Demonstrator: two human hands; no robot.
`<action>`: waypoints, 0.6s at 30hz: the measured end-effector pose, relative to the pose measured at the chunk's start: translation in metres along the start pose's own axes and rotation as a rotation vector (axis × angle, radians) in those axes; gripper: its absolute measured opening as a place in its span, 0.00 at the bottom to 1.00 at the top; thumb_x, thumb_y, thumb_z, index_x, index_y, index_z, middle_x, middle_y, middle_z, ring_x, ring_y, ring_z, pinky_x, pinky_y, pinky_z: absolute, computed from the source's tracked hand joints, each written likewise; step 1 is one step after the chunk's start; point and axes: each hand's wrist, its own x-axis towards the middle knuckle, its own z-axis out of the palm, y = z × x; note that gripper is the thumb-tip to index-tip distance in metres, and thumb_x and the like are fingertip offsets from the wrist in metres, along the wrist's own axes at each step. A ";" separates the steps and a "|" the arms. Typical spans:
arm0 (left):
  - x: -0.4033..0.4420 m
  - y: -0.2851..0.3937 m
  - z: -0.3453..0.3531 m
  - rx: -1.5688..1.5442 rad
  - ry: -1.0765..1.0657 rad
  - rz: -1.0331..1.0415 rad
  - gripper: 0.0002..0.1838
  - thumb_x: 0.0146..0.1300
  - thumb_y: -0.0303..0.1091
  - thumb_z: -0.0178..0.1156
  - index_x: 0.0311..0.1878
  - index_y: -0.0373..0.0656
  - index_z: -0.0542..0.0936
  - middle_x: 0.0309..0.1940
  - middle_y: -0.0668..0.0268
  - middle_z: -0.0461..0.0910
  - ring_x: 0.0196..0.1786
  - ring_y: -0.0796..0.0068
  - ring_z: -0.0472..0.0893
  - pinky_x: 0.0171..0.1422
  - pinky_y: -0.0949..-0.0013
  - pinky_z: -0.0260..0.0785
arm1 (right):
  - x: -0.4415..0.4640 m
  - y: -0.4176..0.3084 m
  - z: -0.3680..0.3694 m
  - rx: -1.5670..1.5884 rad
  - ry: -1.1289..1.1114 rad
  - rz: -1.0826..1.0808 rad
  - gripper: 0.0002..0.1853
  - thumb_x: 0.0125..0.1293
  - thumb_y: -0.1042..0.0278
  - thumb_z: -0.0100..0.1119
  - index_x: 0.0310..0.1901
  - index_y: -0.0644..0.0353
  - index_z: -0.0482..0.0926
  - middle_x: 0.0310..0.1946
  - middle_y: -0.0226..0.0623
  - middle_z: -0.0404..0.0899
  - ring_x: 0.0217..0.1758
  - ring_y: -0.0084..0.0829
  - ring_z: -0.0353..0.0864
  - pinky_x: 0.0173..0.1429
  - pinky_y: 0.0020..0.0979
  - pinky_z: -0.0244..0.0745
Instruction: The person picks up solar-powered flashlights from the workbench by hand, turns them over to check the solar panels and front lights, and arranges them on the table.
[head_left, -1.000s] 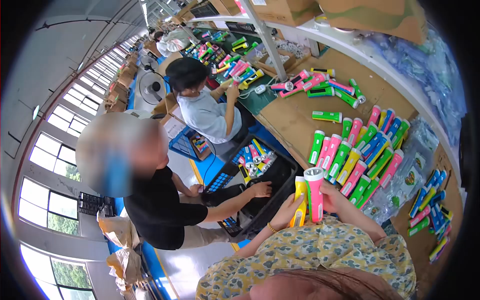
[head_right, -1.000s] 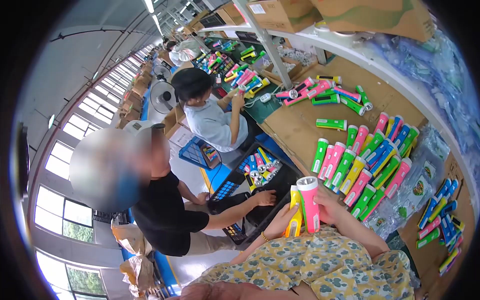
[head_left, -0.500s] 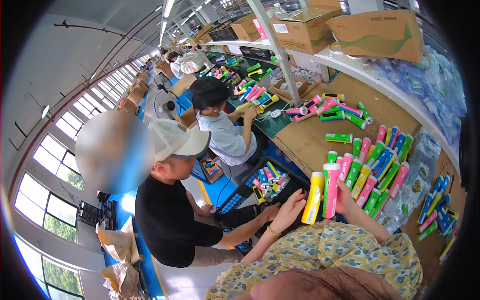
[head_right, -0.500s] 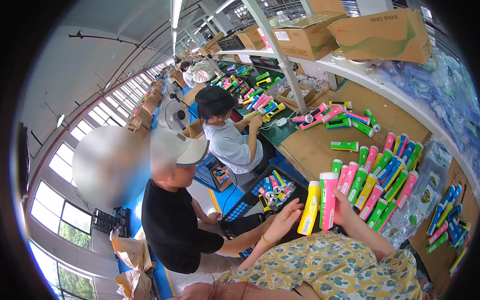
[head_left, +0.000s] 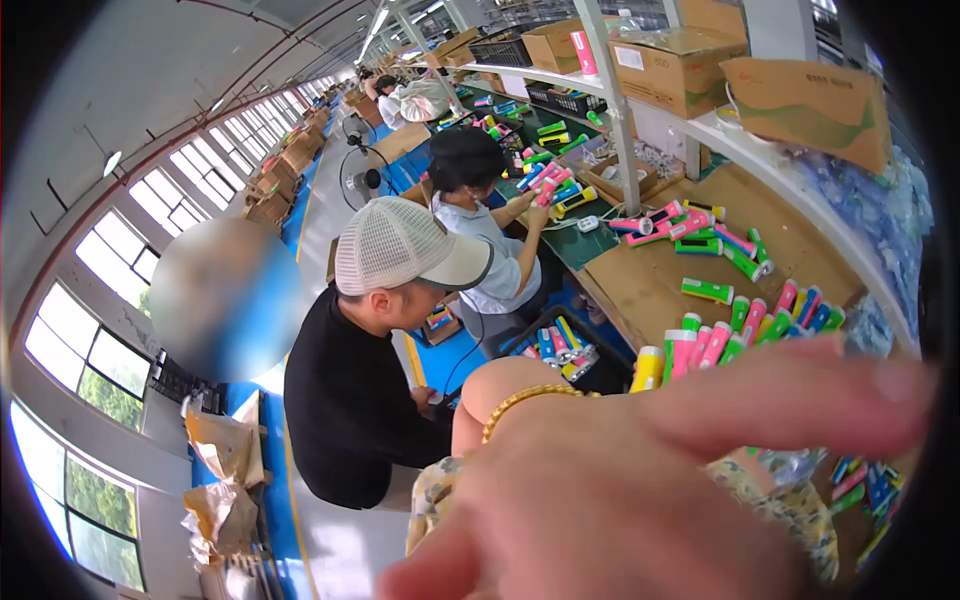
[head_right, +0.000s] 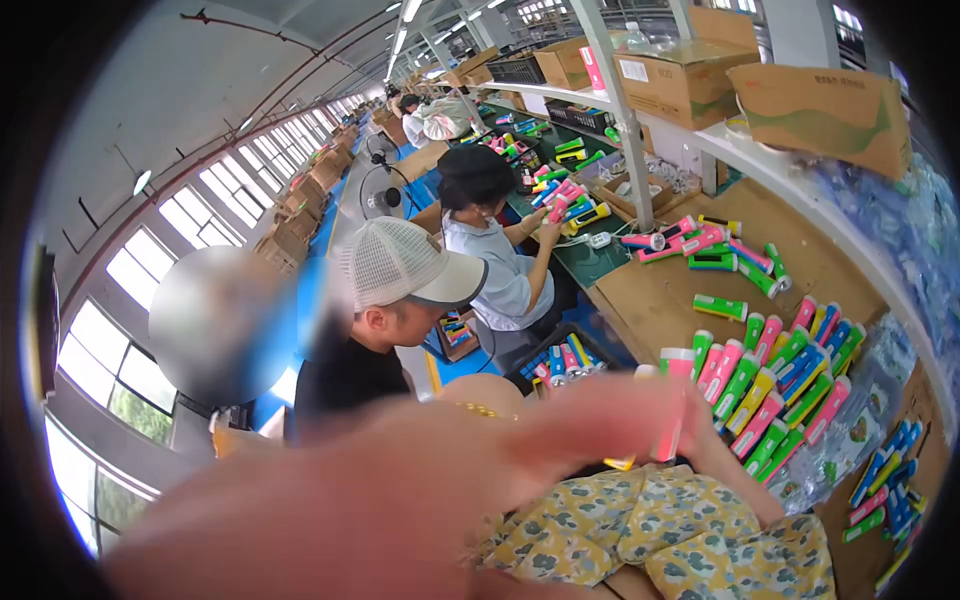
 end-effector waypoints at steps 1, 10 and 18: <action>0.012 -0.014 -0.003 -0.126 -0.096 -0.040 0.31 0.69 0.58 0.38 0.57 0.40 0.70 0.57 0.57 0.71 0.69 0.62 0.58 0.71 0.52 0.47 | -0.001 0.000 0.000 -0.018 -0.028 -0.020 0.29 0.64 0.44 0.52 0.59 0.55 0.67 0.55 0.47 0.72 0.58 0.46 0.71 0.64 0.48 0.64; -0.050 -0.056 -0.001 -0.265 -0.368 -0.557 0.32 0.71 0.56 0.33 0.52 0.36 0.75 0.48 0.61 0.78 0.53 0.57 0.76 0.58 0.55 0.64 | -0.019 -0.008 0.009 0.070 0.028 0.028 0.29 0.64 0.44 0.51 0.59 0.56 0.67 0.56 0.48 0.71 0.60 0.46 0.70 0.66 0.50 0.61; -0.190 -0.088 -0.013 0.446 0.138 -0.968 0.17 0.69 0.36 0.50 0.55 0.36 0.73 0.51 0.61 0.77 0.55 0.66 0.75 0.60 0.67 0.64 | -0.017 -0.018 -0.001 -0.007 0.007 -0.066 0.28 0.65 0.46 0.50 0.60 0.58 0.66 0.57 0.44 0.70 0.61 0.44 0.69 0.65 0.48 0.62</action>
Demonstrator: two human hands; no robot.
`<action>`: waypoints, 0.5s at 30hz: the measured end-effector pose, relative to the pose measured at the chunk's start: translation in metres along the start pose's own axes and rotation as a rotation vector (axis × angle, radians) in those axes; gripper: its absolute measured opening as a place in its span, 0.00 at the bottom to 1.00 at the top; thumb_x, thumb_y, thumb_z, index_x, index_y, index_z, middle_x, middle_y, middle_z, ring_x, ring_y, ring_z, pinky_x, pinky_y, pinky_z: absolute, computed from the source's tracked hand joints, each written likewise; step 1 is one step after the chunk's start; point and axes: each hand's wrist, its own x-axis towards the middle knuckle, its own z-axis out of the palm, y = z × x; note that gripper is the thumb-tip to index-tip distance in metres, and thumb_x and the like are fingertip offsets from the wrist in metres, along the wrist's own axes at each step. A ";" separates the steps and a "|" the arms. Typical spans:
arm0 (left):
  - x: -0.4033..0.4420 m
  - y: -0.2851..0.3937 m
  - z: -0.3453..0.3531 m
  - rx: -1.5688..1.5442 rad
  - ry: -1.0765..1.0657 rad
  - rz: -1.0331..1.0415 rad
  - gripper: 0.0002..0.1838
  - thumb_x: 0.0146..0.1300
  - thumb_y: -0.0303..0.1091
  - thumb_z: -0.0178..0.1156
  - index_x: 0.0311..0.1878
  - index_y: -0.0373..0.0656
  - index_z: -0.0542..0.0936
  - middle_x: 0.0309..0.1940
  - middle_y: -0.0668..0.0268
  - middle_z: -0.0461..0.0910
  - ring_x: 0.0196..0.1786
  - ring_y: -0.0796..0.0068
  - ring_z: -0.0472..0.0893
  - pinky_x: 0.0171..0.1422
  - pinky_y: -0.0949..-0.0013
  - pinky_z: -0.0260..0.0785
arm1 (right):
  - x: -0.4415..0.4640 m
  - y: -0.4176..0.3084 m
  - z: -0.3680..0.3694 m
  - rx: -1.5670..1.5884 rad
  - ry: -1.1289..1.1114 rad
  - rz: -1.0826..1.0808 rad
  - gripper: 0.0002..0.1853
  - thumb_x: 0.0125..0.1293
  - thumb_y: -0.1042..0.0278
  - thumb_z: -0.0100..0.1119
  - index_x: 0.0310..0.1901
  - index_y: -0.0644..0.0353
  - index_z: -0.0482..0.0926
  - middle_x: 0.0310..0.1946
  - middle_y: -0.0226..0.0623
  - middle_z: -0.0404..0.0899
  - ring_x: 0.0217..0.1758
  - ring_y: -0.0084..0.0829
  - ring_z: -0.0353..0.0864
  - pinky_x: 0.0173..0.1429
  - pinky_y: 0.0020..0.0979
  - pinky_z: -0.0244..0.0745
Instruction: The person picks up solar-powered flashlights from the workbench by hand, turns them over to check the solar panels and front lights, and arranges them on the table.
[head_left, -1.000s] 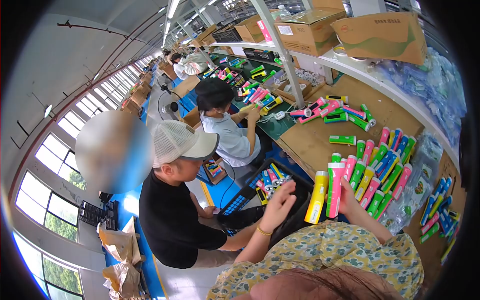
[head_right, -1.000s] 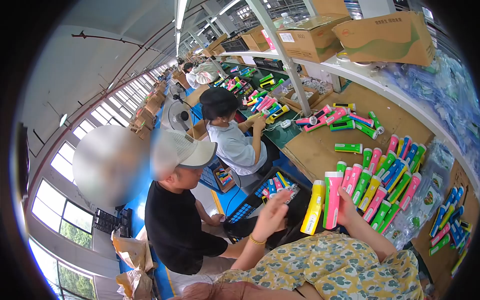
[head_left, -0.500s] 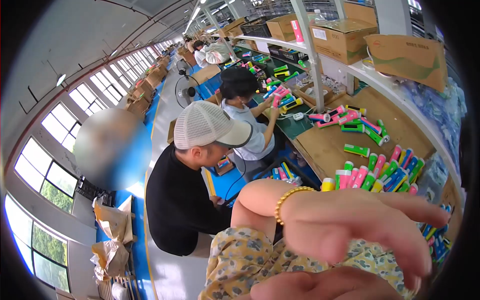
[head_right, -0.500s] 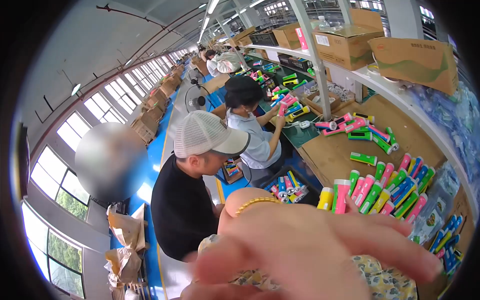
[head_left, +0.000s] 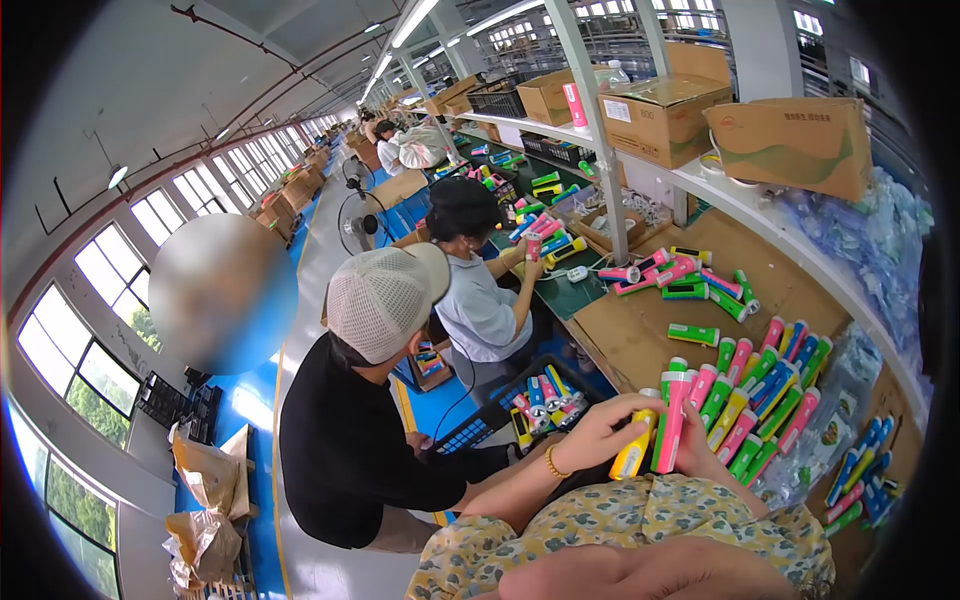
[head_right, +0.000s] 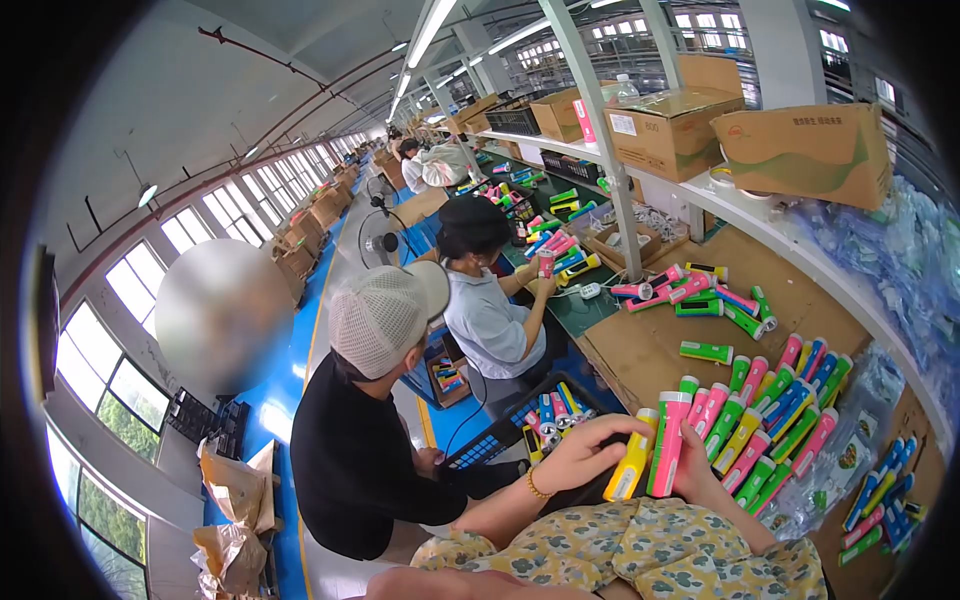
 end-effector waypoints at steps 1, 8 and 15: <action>-0.009 -0.038 0.015 -0.145 0.171 -0.224 0.16 0.69 0.32 0.49 0.57 0.35 0.71 0.52 0.62 0.75 0.57 0.72 0.73 0.61 0.71 0.63 | 0.000 -0.002 -0.007 -0.020 0.012 0.000 0.28 0.65 0.47 0.50 0.59 0.58 0.66 0.57 0.44 0.71 0.59 0.43 0.70 0.64 0.47 0.64; -0.054 -0.120 0.062 -0.675 0.233 -0.501 0.22 0.71 0.38 0.47 0.64 0.37 0.62 0.52 0.64 0.72 0.53 0.80 0.72 0.56 0.77 0.66 | 0.003 0.004 0.017 -0.188 0.046 0.001 0.25 0.66 0.52 0.51 0.59 0.58 0.66 0.54 0.43 0.73 0.56 0.41 0.73 0.62 0.46 0.67; -0.048 -0.098 0.050 -0.698 0.274 -0.657 0.18 0.70 0.42 0.50 0.55 0.39 0.68 0.39 0.67 0.76 0.38 0.79 0.78 0.41 0.75 0.71 | 0.002 0.009 0.018 -0.236 -0.027 0.128 0.24 0.68 0.54 0.49 0.61 0.58 0.64 0.56 0.43 0.72 0.59 0.41 0.71 0.65 0.47 0.64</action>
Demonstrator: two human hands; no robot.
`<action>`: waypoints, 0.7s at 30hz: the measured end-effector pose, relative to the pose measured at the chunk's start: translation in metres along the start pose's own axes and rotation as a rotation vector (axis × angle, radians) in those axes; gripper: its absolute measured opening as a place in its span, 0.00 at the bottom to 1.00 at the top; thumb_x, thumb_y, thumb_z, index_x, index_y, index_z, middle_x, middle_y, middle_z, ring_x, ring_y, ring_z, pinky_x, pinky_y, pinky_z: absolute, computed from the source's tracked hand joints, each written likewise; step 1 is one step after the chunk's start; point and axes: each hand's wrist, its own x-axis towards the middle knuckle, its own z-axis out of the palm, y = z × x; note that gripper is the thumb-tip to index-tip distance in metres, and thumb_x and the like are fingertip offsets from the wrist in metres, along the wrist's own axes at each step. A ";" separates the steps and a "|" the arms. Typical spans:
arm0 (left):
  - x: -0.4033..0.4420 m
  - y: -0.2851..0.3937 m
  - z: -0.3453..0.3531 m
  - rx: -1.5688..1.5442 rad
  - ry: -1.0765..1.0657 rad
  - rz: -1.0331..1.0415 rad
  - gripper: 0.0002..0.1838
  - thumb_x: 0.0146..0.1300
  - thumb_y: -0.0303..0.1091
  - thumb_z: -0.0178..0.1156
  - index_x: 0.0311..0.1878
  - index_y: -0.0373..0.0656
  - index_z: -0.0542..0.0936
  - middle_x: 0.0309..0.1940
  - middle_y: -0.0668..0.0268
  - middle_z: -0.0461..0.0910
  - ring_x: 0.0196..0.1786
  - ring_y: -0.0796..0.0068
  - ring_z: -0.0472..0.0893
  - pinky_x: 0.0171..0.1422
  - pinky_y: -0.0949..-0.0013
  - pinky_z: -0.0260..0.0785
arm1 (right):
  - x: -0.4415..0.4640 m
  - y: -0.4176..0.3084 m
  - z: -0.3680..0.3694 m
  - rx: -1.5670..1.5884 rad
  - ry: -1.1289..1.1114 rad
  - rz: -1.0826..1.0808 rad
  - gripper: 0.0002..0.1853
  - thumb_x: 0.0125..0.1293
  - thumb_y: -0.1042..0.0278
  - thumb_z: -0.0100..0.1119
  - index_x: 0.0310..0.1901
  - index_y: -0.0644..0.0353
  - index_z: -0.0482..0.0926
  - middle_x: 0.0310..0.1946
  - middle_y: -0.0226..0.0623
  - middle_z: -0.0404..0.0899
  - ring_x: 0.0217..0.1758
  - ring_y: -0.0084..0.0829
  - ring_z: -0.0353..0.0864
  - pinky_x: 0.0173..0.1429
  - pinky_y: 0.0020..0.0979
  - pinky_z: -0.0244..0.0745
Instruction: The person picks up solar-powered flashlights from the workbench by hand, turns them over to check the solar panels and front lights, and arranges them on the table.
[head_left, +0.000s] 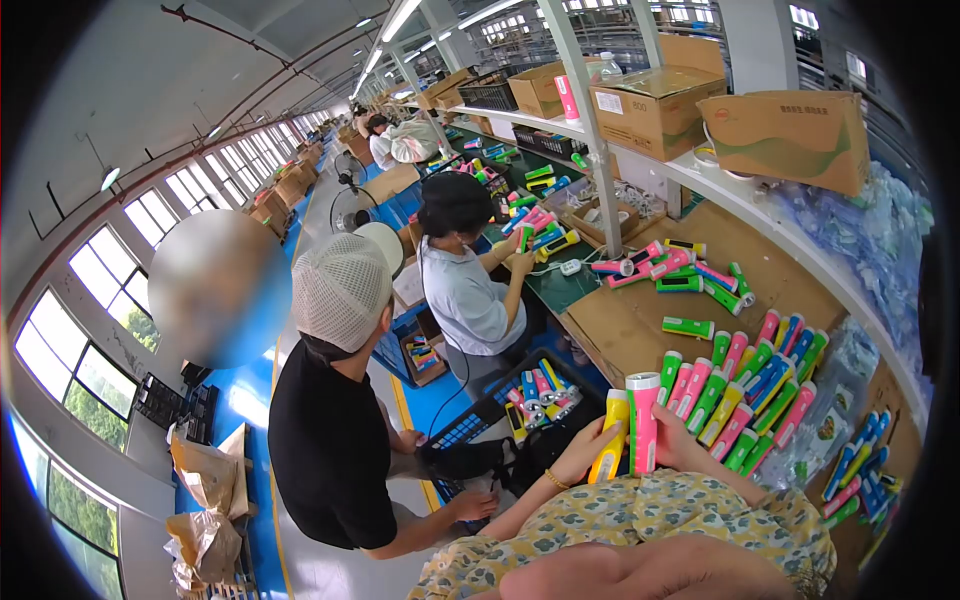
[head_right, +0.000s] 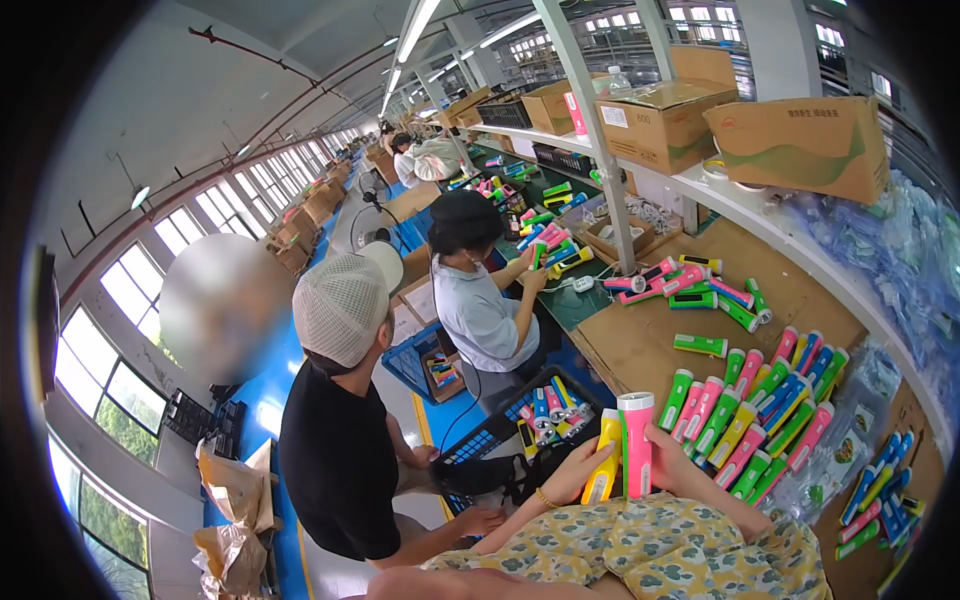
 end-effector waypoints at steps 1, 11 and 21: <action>-0.001 0.000 0.001 0.000 -0.001 -0.004 0.18 0.70 0.42 0.50 0.55 0.39 0.68 0.39 0.67 0.76 0.38 0.79 0.78 0.41 0.75 0.71 | -0.002 0.001 0.005 0.003 0.003 0.000 0.24 0.68 0.54 0.49 0.61 0.58 0.64 0.56 0.43 0.72 0.59 0.41 0.71 0.65 0.47 0.64; -0.005 -0.012 -0.008 -0.175 0.138 -0.060 0.22 0.70 0.50 0.45 0.50 0.39 0.71 0.34 0.61 0.78 0.34 0.73 0.79 0.39 0.71 0.73 | -0.008 0.001 0.011 -0.003 0.175 -0.194 0.22 0.70 0.53 0.47 0.58 0.59 0.66 0.51 0.41 0.73 0.55 0.34 0.73 0.58 0.37 0.69; -0.014 -0.011 -0.007 -0.254 0.186 -0.004 0.22 0.70 0.50 0.46 0.49 0.39 0.72 0.34 0.61 0.78 0.35 0.74 0.78 0.42 0.73 0.72 | -0.011 0.012 -0.004 0.000 0.222 -0.018 0.22 0.70 0.47 0.43 0.51 0.59 0.69 0.39 0.38 0.78 0.39 0.33 0.78 0.47 0.37 0.75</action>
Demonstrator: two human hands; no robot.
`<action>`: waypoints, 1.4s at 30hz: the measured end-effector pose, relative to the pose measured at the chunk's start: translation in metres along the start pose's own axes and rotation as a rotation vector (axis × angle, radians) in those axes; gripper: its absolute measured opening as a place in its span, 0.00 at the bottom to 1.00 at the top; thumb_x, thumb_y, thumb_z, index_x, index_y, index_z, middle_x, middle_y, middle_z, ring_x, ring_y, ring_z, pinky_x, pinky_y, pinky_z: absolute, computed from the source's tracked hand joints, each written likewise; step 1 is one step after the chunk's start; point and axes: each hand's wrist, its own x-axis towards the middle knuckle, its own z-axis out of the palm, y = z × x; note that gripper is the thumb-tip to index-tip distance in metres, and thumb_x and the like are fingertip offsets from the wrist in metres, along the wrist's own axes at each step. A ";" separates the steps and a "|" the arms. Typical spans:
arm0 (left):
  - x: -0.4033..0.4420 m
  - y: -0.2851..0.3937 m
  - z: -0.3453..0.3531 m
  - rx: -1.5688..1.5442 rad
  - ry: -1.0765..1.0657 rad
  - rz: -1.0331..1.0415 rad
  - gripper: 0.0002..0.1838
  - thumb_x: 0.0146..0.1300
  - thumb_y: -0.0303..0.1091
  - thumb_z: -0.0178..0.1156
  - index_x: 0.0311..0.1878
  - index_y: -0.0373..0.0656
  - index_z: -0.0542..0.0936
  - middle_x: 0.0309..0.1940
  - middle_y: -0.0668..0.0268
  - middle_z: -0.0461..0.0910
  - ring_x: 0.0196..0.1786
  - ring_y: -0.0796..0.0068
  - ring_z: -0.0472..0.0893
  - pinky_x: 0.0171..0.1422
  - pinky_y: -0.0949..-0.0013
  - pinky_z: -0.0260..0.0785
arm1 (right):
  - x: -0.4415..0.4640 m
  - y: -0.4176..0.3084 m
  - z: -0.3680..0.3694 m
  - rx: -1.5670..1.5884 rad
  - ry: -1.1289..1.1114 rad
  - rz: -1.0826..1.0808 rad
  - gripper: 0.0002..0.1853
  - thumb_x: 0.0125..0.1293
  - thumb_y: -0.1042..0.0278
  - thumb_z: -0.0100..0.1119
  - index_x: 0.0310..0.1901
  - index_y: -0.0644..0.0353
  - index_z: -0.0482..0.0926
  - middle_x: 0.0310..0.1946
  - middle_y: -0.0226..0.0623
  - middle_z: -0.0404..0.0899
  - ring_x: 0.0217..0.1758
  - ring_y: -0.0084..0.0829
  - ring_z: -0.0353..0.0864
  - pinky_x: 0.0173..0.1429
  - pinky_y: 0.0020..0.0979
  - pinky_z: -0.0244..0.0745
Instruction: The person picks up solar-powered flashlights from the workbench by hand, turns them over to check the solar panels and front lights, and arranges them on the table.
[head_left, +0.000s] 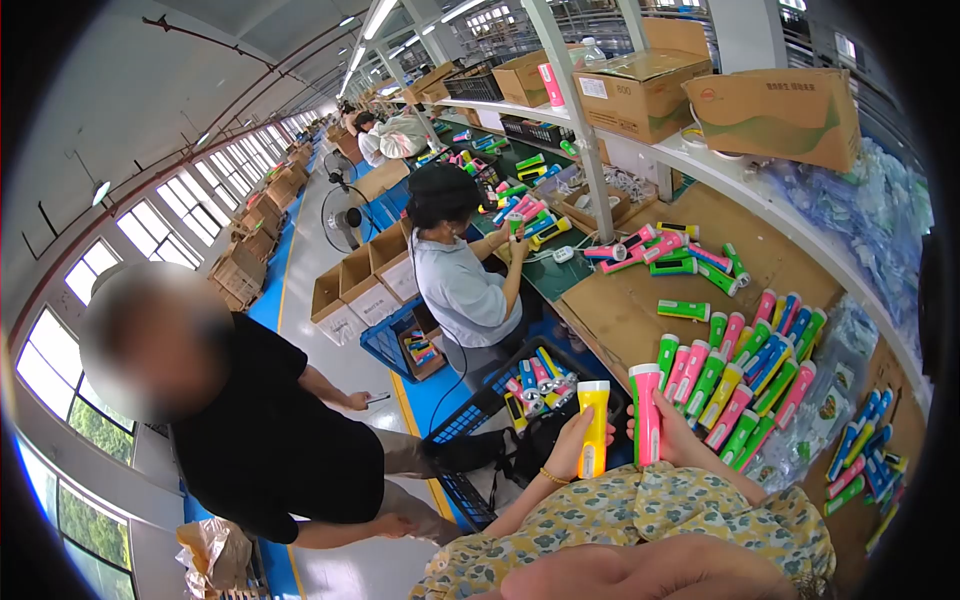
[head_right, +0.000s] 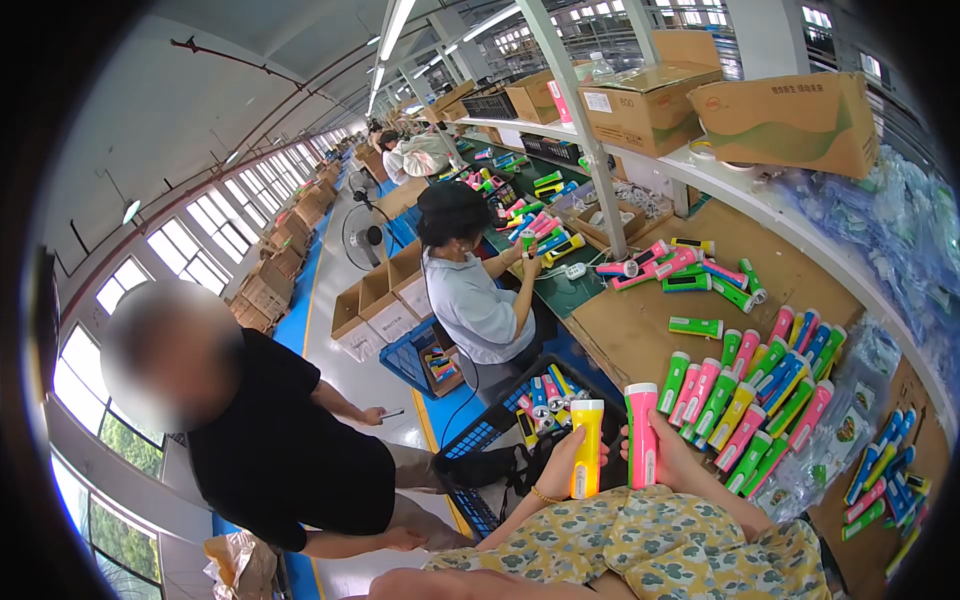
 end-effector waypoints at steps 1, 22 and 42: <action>-0.002 0.000 0.001 -0.002 0.001 -0.002 0.22 0.70 0.50 0.46 0.49 0.39 0.72 0.34 0.61 0.78 0.35 0.74 0.78 0.42 0.73 0.72 | 0.000 0.000 -0.001 -0.018 0.006 0.007 0.22 0.70 0.47 0.43 0.51 0.59 0.69 0.38 0.38 0.78 0.38 0.33 0.78 0.46 0.37 0.76; 0.011 0.013 0.009 -0.363 -0.067 -0.121 0.26 0.70 0.55 0.41 0.55 0.42 0.70 0.35 0.64 0.77 0.35 0.72 0.76 0.42 0.68 0.72 | -0.001 -0.009 0.030 0.052 0.083 0.004 0.23 0.68 0.49 0.50 0.54 0.62 0.69 0.45 0.41 0.77 0.43 0.30 0.79 0.48 0.34 0.78; -0.006 0.014 0.046 -0.283 -0.191 -0.094 0.24 0.72 0.49 0.36 0.59 0.42 0.66 0.44 0.63 0.75 0.45 0.72 0.75 0.51 0.67 0.69 | -0.023 -0.008 0.012 0.336 -0.241 0.027 0.27 0.69 0.44 0.42 0.56 0.61 0.68 0.40 0.37 0.76 0.40 0.29 0.78 0.40 0.28 0.78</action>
